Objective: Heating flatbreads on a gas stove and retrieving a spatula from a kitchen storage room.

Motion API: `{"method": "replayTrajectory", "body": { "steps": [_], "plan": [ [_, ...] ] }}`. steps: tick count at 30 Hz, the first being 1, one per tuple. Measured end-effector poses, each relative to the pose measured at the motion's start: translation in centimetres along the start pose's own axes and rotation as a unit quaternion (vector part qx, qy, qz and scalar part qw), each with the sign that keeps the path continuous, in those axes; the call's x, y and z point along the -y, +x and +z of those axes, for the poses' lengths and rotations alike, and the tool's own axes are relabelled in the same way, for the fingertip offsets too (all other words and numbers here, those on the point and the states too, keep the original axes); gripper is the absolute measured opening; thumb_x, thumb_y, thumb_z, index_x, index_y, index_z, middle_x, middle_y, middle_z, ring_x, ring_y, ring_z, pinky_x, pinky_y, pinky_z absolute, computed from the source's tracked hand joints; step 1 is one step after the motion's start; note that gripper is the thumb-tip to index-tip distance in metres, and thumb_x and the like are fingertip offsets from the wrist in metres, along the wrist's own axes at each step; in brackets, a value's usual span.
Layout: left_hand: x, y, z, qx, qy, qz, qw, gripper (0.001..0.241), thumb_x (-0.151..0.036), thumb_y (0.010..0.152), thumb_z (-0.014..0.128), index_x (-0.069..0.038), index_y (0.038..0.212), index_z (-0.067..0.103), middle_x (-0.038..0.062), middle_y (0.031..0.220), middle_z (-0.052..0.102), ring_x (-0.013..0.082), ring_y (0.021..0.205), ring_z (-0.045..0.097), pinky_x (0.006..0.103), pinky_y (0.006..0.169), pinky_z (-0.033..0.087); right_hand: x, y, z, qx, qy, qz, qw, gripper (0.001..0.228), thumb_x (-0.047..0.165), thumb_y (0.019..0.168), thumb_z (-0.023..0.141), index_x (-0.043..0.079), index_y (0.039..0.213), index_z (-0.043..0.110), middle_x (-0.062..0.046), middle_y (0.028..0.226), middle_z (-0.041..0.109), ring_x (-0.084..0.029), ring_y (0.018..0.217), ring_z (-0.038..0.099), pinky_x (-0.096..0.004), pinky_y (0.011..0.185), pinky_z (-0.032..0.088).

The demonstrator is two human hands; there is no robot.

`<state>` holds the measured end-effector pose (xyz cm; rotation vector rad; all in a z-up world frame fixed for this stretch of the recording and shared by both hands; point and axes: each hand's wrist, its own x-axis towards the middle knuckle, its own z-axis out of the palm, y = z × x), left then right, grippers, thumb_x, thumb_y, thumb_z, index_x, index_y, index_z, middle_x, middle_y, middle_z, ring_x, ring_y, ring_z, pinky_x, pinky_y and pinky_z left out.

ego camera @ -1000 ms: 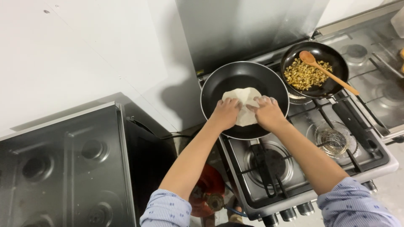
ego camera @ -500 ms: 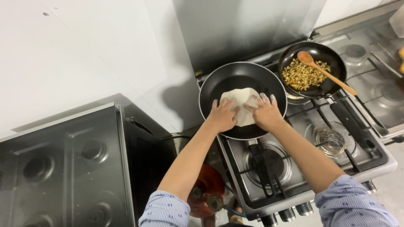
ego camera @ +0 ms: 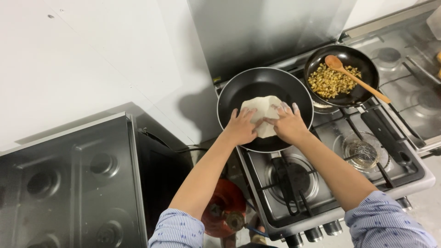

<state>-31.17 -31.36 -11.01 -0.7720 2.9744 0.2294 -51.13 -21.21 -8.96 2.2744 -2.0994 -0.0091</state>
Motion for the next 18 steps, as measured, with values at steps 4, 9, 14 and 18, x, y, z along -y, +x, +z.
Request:
{"method": "replayTrajectory", "body": {
  "steps": [4,9,14,18],
  "plan": [
    [-0.1,-0.2,-0.4,-0.045,0.005,0.003,0.999,0.056,-0.041,0.091,0.058,-0.024,0.144,0.059,0.013,0.163,0.029,0.0375,0.151,0.023,0.0674,0.118,0.020,-0.5,0.2,-0.5,-0.023,0.004,-0.003,1.000,0.056,0.020,0.087,0.061,0.038,0.140,0.060,-0.010,0.159,0.038,-0.037,0.146,0.034,-0.064,0.118,0.023],
    [-0.6,0.4,0.7,-0.076,0.002,0.008,0.997,0.065,-0.044,0.085,0.062,-0.021,0.146,0.056,0.017,0.160,0.030,0.0400,0.146,0.025,0.0685,0.113,0.019,-0.2,0.8,0.1,-0.003,-0.035,0.003,0.999,0.056,0.022,0.087,0.061,0.039,0.141,0.057,-0.011,0.159,0.035,-0.039,0.148,0.029,-0.067,0.116,0.022],
    [-0.9,-0.2,-1.1,-0.089,0.022,0.021,0.996,0.053,-0.047,0.089,0.061,-0.020,0.135,0.064,0.015,0.162,0.032,0.0392,0.149,0.024,0.0684,0.119,0.019,-0.7,0.4,-0.1,-0.033,-0.008,0.000,0.999,0.060,0.022,0.088,0.060,0.040,0.146,0.055,-0.011,0.160,0.035,-0.040,0.148,0.028,-0.069,0.116,0.021],
    [-0.9,-0.2,-1.4,-0.043,0.016,-0.016,0.999,0.048,-0.048,0.094,0.059,-0.018,0.132,0.067,0.009,0.167,0.032,0.0351,0.156,0.023,0.0654,0.123,0.020,-0.4,0.5,-0.2,0.018,-0.029,0.011,0.999,0.059,0.024,0.088,0.061,0.043,0.143,0.053,-0.007,0.160,0.032,-0.038,0.150,0.024,-0.069,0.116,0.019]
  ]
}}
